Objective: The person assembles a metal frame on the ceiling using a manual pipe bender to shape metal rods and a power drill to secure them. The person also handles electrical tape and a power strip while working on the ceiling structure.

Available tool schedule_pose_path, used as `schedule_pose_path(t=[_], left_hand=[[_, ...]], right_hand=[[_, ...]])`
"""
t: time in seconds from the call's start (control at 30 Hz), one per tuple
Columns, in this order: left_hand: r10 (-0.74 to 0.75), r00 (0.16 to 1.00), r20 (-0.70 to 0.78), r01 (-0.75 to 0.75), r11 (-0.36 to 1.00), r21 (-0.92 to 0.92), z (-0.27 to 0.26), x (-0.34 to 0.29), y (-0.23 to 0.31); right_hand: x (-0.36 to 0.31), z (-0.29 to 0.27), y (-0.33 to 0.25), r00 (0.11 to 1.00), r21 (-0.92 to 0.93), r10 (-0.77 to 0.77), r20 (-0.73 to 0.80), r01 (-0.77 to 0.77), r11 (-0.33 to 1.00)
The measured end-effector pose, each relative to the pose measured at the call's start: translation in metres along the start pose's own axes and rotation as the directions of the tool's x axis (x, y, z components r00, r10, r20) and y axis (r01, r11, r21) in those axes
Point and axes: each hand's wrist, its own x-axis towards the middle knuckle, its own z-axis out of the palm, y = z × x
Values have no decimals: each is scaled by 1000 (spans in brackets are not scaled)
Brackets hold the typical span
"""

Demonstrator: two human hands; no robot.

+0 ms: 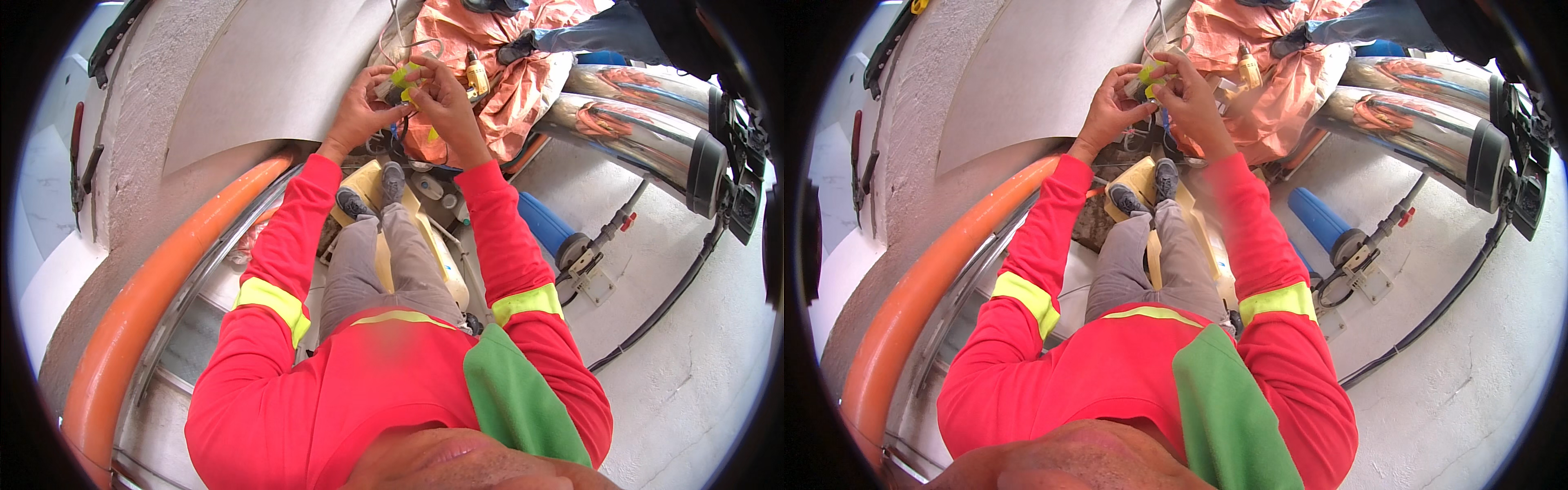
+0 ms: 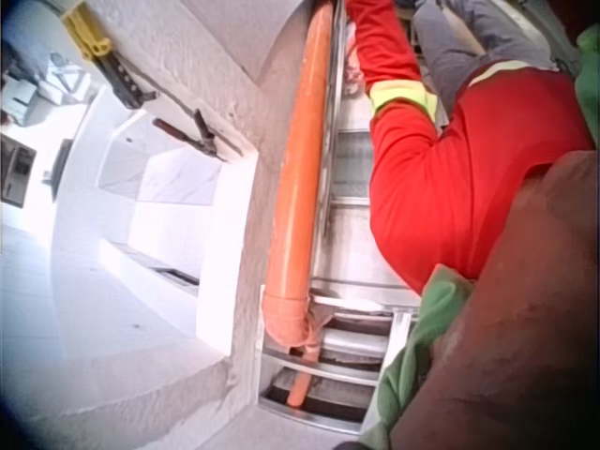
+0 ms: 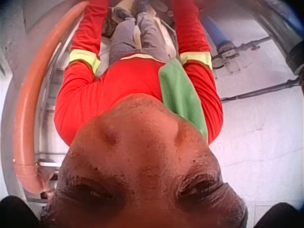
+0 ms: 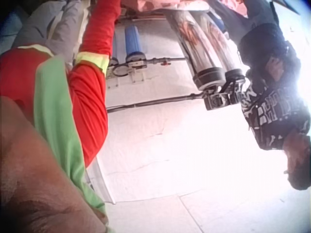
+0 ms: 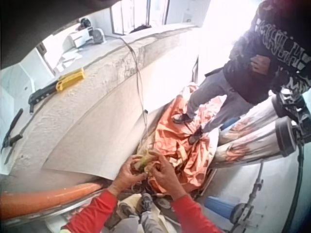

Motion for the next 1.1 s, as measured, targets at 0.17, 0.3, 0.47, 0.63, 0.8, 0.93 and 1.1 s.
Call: schedule_pose_path(t=[0.17, 0.3, 0.47, 0.63, 0.8, 0.93, 1.1], left_hand=[[70, 996, -59, -60, 984, 166, 9, -3, 2], [99, 991, -90, -67, 951, 302, 14, -5, 5], [92, 988, -123, -39, 925, 378, 17, -6, 5], [118, 986, -119, -87, 967, 238, 14, -1, -2], [103, 990, -94, -85, 980, 179, 6, 1, -7], [-43, 998, -37, 42, 998, -51, 5, 3, -9], [-145, 988, -56, 127, 959, -255, 11, 8, -13]], right_hand=[[8, -1, 11, 1000, -9, -23, -21, 23, 1000], [6, -8, 17, 1000, 61, -7, -5, 7, 998], [2, -17, 20, 999, 74, 36, -29, -34, 997], [0, -25, 19, 999, 279, 0, 48, -13, 960], [-4, -24, 14, 997, 284, -19, 81, -5, 959], [-4, -21, 17, 997, 288, -48, 61, 29, 957], [-1, -17, 25, 992, 221, -117, 40, 105, 970]])
